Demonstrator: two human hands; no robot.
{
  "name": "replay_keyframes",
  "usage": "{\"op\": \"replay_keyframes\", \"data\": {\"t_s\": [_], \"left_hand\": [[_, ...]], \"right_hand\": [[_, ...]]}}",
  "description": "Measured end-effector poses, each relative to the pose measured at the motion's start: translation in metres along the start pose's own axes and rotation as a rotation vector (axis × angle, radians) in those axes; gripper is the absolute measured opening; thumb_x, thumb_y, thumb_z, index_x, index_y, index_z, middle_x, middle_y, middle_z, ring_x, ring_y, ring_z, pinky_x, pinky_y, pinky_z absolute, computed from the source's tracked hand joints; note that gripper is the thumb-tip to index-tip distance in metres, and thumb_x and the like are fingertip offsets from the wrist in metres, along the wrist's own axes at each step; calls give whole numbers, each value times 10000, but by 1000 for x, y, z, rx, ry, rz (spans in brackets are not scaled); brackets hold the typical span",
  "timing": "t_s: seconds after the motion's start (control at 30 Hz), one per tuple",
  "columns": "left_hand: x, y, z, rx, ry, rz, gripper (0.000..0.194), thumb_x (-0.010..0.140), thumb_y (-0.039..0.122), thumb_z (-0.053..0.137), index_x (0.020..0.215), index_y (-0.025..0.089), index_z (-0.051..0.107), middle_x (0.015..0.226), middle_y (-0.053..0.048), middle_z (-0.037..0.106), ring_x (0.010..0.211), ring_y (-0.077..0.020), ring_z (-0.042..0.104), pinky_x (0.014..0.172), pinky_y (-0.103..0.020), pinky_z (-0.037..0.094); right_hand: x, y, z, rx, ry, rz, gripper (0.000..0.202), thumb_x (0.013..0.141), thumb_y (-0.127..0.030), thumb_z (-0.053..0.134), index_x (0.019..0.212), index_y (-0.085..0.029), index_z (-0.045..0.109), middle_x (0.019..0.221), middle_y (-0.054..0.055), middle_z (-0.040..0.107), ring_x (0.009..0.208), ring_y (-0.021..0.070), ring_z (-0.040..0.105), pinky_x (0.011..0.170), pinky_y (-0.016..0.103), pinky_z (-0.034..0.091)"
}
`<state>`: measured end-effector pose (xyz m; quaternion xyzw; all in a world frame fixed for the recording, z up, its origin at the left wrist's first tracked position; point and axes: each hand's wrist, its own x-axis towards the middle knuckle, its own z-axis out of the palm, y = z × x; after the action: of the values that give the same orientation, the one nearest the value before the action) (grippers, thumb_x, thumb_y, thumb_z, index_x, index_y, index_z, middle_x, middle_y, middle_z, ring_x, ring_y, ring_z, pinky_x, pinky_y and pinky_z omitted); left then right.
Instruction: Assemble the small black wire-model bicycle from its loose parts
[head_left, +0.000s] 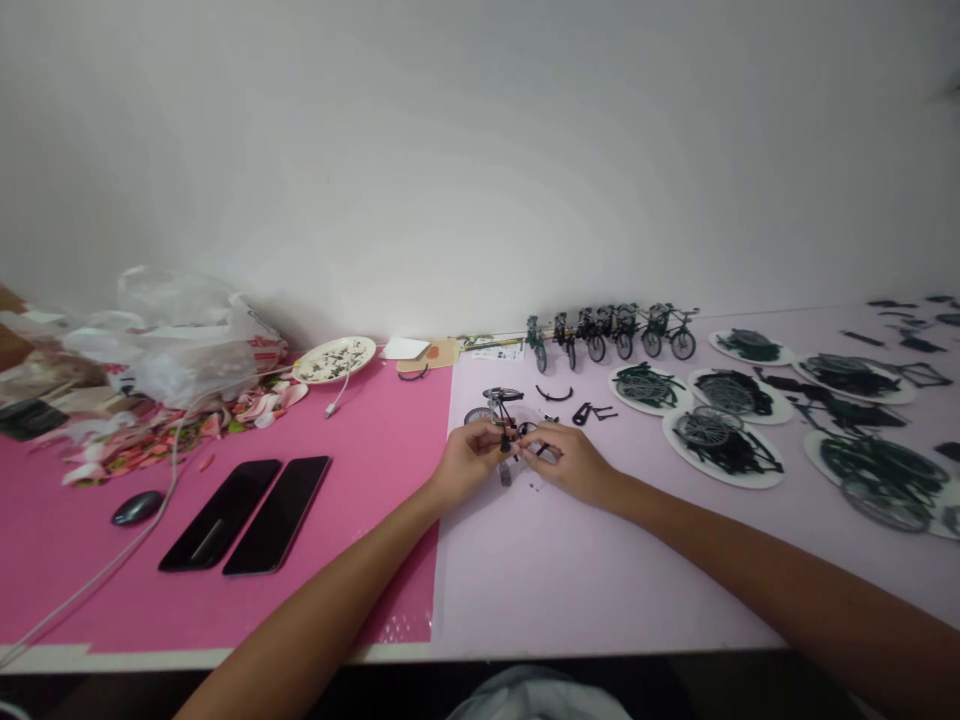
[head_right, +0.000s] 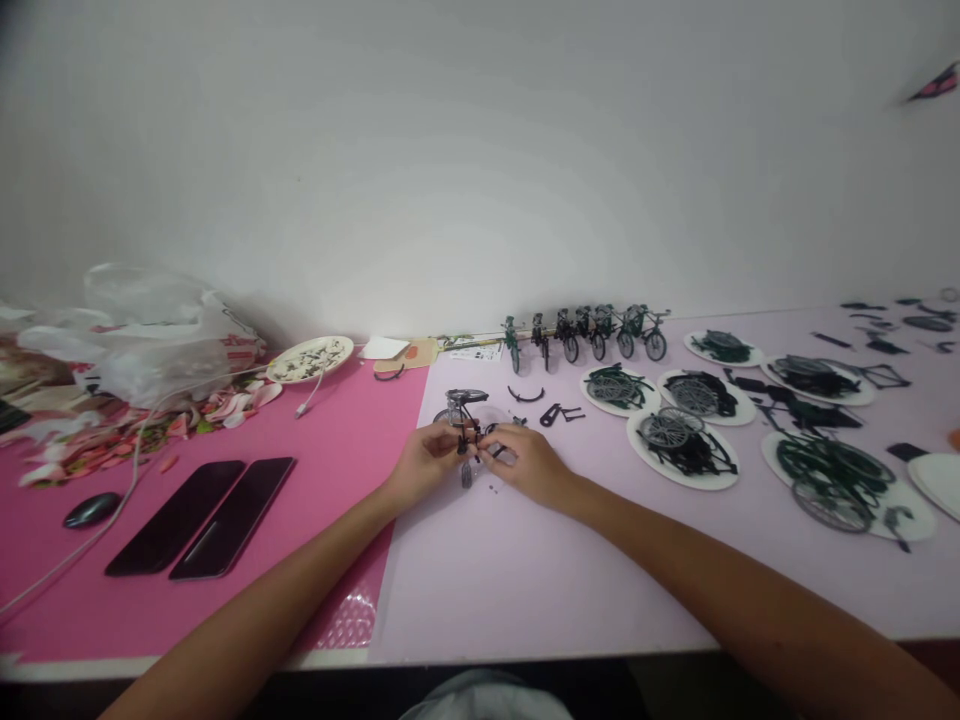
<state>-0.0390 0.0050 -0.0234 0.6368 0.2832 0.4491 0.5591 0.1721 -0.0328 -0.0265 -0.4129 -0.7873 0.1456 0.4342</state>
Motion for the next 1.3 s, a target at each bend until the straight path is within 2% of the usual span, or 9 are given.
{"op": "replay_keyframes", "data": {"t_s": [0.23, 0.33, 0.43, 0.53, 0.6, 0.67, 0.9, 1.07, 1.3], "left_hand": [[0, 1, 0, 18, 1, -20, 408, 725, 486, 922, 849, 162, 708, 1094, -137, 755, 1035, -281, 752, 931, -419, 610], [0, 2, 1, 20, 11, -9, 413, 731, 492, 916, 848, 160, 699, 1103, -140, 754, 1044, -284, 751, 961, -433, 596], [0, 5, 2, 27, 45, -7, 400, 739, 478, 911, 851, 161, 693, 1096, -137, 756, 1040, -286, 751, 970, -441, 591], [-1, 7, 2, 82, 75, 23, 349, 783, 456, 877, 884, 163, 717, 1111, -136, 752, 1058, -287, 747, 950, -427, 597], [-1, 8, 1, 161, 80, 64, 300, 826, 438, 839, 916, 167, 745, 1146, -140, 745, 1071, -284, 741, 919, -405, 607], [-2, 8, 0, 245, 79, 105, 248, 859, 410, 804, 941, 179, 768, 1198, -141, 738, 1086, -280, 735, 886, -381, 617], [-3, 7, -3, 404, 83, 130, 200, 888, 352, 751, 1007, 196, 787, 1157, -112, 776, 1052, -256, 750, 833, -328, 631], [-3, 10, -3, 451, 88, 129, 216, 888, 340, 742, 1033, 188, 793, 1137, -102, 791, 1009, -241, 761, 812, -310, 635], [-3, 9, -3, 466, 95, 138, 209, 892, 323, 740, 1044, 194, 804, 1133, -97, 799, 1017, -241, 763, 803, -305, 633]], "right_hand": [[1, -2, 0, -5, 10, -3, 161, 992, -323, 640, 940, -213, 746, 780, 20, 635, 619, 155, 521, 625, 301, 433], [-1, -6, -2, 26, 26, 10, 115, 933, -308, 698, 992, -216, 733, 826, 21, 626, 629, 153, 514, 613, 299, 419], [-4, -10, -6, 71, 7, 18, 309, 851, -332, 781, 1123, -225, 682, 922, 31, 627, 631, 149, 489, 583, 294, 407], [-4, -11, -9, 117, -25, 42, 240, 965, -364, 648, 1166, -236, 622, 953, 34, 608, 635, 154, 483, 584, 299, 417], [-3, -10, -9, 113, 11, 47, 165, 1057, -344, 488, 1090, -235, 607, 944, 42, 597, 726, 179, 546, 671, 317, 462], [-1, -8, -8, 84, 51, 44, 228, 1094, -331, 414, 1012, -231, 601, 927, 48, 583, 829, 202, 583, 765, 335, 479], [2, -1, -4, 58, 71, 78, 265, 1093, -408, 479, 999, -227, 648, 875, 29, 533, 704, 175, 505, 622, 305, 421], [2, 0, -4, 51, 121, 68, 280, 1093, -419, 481, 976, -224, 643, 855, 29, 527, 718, 182, 504, 633, 311, 425], [2, 1, -4, 47, 100, 77, 260, 1087, -403, 498, 983, -224, 655, 856, 24, 521, 699, 173, 502, 631, 316, 417]]}}
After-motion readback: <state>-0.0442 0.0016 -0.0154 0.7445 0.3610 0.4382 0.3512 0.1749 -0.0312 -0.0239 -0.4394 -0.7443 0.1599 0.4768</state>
